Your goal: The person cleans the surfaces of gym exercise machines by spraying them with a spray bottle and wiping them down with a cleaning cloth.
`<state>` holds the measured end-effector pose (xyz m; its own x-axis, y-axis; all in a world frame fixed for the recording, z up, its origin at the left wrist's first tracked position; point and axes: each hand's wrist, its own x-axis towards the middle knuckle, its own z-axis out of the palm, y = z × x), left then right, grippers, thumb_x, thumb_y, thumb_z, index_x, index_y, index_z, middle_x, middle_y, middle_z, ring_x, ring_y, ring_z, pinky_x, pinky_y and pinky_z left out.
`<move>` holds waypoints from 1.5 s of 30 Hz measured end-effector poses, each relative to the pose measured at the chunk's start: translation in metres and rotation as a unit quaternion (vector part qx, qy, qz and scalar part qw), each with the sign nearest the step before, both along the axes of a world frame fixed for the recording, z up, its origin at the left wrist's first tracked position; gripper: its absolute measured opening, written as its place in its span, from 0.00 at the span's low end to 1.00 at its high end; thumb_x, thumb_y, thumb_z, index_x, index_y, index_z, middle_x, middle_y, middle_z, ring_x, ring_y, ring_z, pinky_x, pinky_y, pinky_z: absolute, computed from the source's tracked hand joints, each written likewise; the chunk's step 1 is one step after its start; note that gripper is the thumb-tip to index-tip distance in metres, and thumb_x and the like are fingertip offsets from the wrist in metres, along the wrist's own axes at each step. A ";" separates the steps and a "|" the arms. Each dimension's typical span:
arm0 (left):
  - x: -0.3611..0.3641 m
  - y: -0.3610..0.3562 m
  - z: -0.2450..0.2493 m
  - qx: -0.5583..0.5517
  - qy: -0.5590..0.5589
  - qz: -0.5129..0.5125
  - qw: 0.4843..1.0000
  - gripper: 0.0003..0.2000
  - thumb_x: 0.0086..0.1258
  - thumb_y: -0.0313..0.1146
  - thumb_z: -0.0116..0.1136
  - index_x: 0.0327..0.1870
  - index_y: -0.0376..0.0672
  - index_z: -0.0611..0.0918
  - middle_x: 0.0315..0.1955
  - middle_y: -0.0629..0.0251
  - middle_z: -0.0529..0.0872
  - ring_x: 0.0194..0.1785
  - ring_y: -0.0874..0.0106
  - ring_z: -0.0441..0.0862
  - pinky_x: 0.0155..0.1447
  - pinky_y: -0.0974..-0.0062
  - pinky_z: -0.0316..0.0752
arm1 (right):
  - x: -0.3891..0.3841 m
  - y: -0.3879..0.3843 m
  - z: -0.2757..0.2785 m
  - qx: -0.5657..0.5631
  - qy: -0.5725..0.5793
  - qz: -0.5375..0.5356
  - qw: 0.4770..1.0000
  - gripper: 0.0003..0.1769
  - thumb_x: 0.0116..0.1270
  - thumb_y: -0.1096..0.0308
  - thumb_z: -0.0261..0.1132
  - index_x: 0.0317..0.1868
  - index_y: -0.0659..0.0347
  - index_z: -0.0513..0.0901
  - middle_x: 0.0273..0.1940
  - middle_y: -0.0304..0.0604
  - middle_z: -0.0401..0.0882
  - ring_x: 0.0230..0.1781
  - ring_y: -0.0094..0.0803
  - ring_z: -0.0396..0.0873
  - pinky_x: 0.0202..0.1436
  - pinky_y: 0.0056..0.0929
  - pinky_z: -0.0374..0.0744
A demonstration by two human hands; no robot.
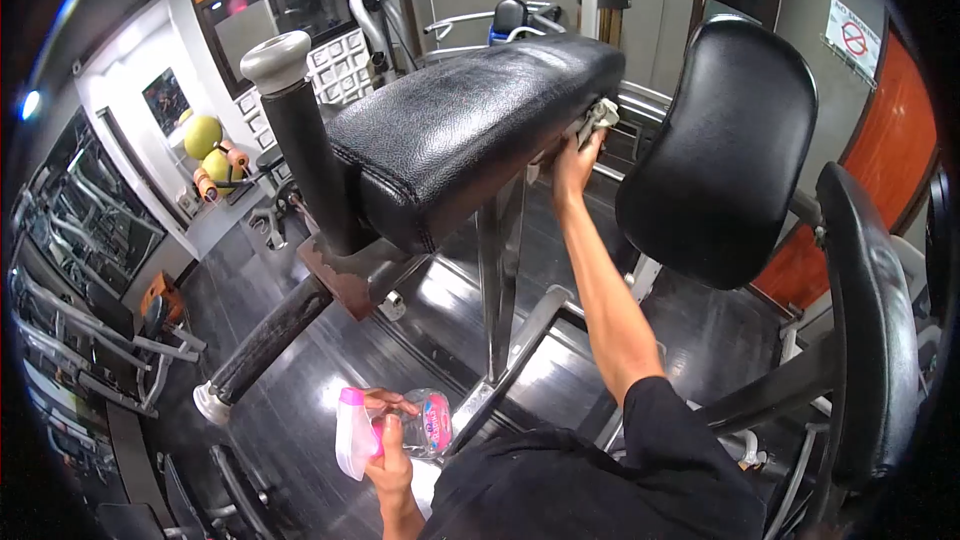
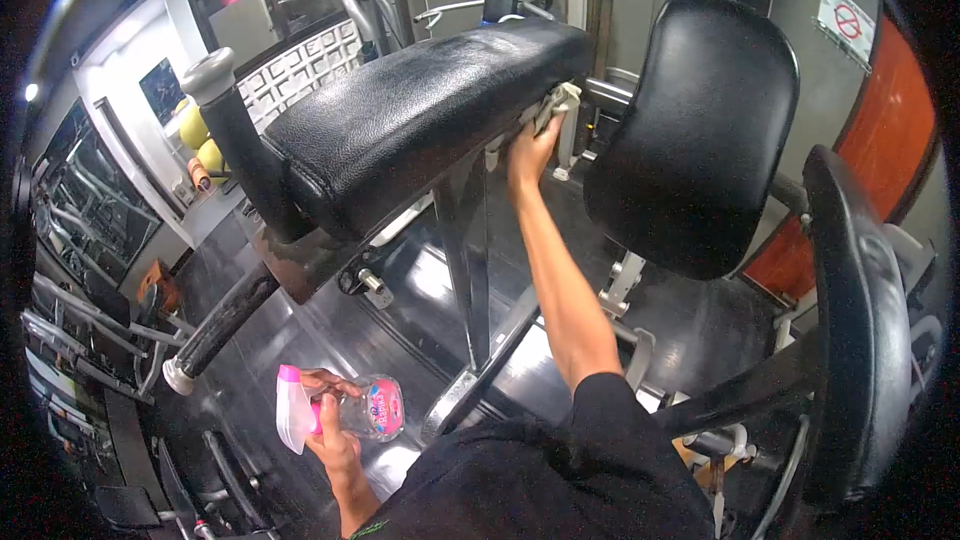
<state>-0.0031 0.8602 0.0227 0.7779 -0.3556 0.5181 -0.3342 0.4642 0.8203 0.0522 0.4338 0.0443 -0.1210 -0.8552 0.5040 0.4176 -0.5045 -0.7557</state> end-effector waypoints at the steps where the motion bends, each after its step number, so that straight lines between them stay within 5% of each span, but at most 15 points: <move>1: 0.000 -0.002 -0.002 -0.002 0.000 0.002 1.000 0.10 0.66 0.24 0.50 0.47 0.37 0.69 0.39 0.54 0.75 0.36 0.67 0.78 0.42 0.70 0.76 | -0.007 0.029 0.006 0.015 0.002 0.010 1.000 0.32 0.66 0.75 0.48 0.71 0.64 0.54 0.68 0.54 0.61 0.67 0.42 0.61 0.67 0.31 0.59; 6: -0.010 -0.013 0.002 -0.044 0.012 0.008 0.999 0.10 0.66 0.27 0.51 0.45 0.37 0.68 0.37 0.56 0.73 0.33 0.67 0.77 0.40 0.68 0.75 | -0.015 0.145 -0.026 -0.101 0.025 0.092 0.990 0.34 0.64 0.80 0.46 0.72 0.67 0.50 0.69 0.55 0.57 0.70 0.43 0.56 0.71 0.31 0.53; 10: -0.030 -0.015 0.029 -0.059 -0.009 -0.044 0.997 0.13 0.65 0.34 0.54 0.41 0.39 0.65 0.34 0.59 0.70 0.29 0.67 0.75 0.35 0.66 0.74 | -0.031 0.223 -0.028 -0.126 0.117 0.136 0.976 0.30 0.55 0.79 0.51 0.62 0.71 0.64 0.55 0.67 0.70 0.55 0.59 0.72 0.57 0.40 0.72; 14: -0.039 -0.011 0.035 -0.104 -0.013 -0.096 0.990 0.15 0.63 0.36 0.59 0.38 0.42 0.65 0.32 0.61 0.69 0.27 0.67 0.74 0.33 0.66 0.74 | -0.032 0.253 -0.039 -0.345 0.101 0.139 0.923 0.28 0.51 0.79 0.60 0.57 0.63 0.75 0.48 0.56 0.77 0.56 0.55 0.73 0.62 0.45 0.70; 20: -0.046 -0.010 0.040 -0.065 -0.029 -0.110 0.991 0.15 0.64 0.37 0.59 0.39 0.43 0.65 0.32 0.61 0.68 0.26 0.68 0.73 0.33 0.67 0.73 | -0.051 0.222 -0.038 -0.455 0.121 0.177 0.864 0.34 0.43 0.81 0.62 0.57 0.60 0.76 0.50 0.53 0.78 0.58 0.54 0.73 0.65 0.47 0.69; 22: -0.049 -0.009 0.039 -0.041 -0.024 -0.099 0.994 0.16 0.63 0.38 0.60 0.39 0.43 0.65 0.32 0.62 0.68 0.25 0.69 0.72 0.32 0.68 0.72 | -0.051 0.217 -0.049 -0.387 0.066 0.128 0.911 0.40 0.42 0.86 0.56 0.62 0.60 0.71 0.60 0.64 0.70 0.63 0.59 0.67 0.64 0.48 0.69; 26: -0.050 0.000 0.034 -0.019 -0.022 -0.074 0.997 0.15 0.63 0.38 0.59 0.40 0.42 0.66 0.32 0.62 0.68 0.26 0.69 0.72 0.33 0.67 0.73 | -0.043 0.221 -0.055 -0.278 0.042 0.082 0.956 0.40 0.47 0.82 0.56 0.66 0.57 0.65 0.63 0.68 0.64 0.63 0.61 0.66 0.63 0.49 0.69; 28: -0.050 0.007 0.032 -0.032 -0.016 -0.087 0.996 0.13 0.65 0.32 0.58 0.41 0.42 0.66 0.34 0.57 0.71 0.30 0.65 0.76 0.38 0.62 0.76 | -0.042 0.226 -0.023 -0.421 -0.014 0.049 0.906 0.33 0.51 0.75 0.60 0.61 0.49 0.72 0.60 0.67 0.68 0.61 0.59 0.70 0.61 0.50 0.72; 29: -0.049 0.011 0.029 -0.031 -0.018 -0.084 0.996 0.12 0.64 0.30 0.57 0.41 0.42 0.66 0.34 0.57 0.71 0.30 0.65 0.76 0.37 0.62 0.76 | -0.040 0.231 -0.007 -0.468 -0.019 0.047 0.882 0.25 0.54 0.65 0.66 0.55 0.39 0.77 0.56 0.62 0.73 0.58 0.55 0.74 0.59 0.49 0.74; 31: -0.048 0.017 0.028 -0.029 -0.024 -0.072 0.997 0.12 0.63 0.29 0.57 0.41 0.41 0.66 0.33 0.57 0.71 0.30 0.64 0.77 0.37 0.62 0.76 | -0.040 0.251 0.027 -0.540 0.029 0.049 0.840 0.21 0.57 0.61 0.64 0.52 0.31 0.78 0.56 0.45 0.76 0.56 0.43 0.76 0.60 0.42 0.75; 34: -0.045 0.020 0.030 -0.032 -0.037 -0.062 0.997 0.11 0.62 0.27 0.56 0.40 0.41 0.66 0.33 0.57 0.71 0.30 0.64 0.77 0.36 0.62 0.77 | -0.033 0.282 0.072 -0.530 0.209 0.100 0.816 0.24 0.59 0.66 0.59 0.59 0.43 0.74 0.60 0.46 0.71 0.62 0.39 0.70 0.66 0.38 0.67; 42: -0.041 0.030 0.026 0.007 -0.045 -0.034 0.998 0.12 0.63 0.33 0.55 0.42 0.40 0.67 0.33 0.59 0.69 0.28 0.67 0.73 0.33 0.66 0.73 | -0.041 0.289 0.062 -0.474 0.211 0.066 0.853 0.23 0.54 0.69 0.62 0.54 0.50 0.77 0.49 0.44 0.77 0.55 0.40 0.75 0.63 0.37 0.71; 45: -0.041 0.033 0.024 -0.020 -0.022 -0.047 0.998 0.11 0.61 0.24 0.56 0.42 0.38 0.68 0.34 0.55 0.73 0.31 0.63 0.79 0.38 0.62 0.77 | -0.048 0.284 0.057 -0.467 0.189 0.069 0.861 0.24 0.53 0.71 0.63 0.53 0.50 0.78 0.48 0.44 0.77 0.52 0.41 0.78 0.59 0.36 0.76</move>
<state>-0.0436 0.8932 0.0465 0.7176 -0.4046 0.5669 -0.3232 0.5275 0.7856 0.0041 0.7183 0.1013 0.2717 -0.0494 0.9611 0.3355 -0.9312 -0.1427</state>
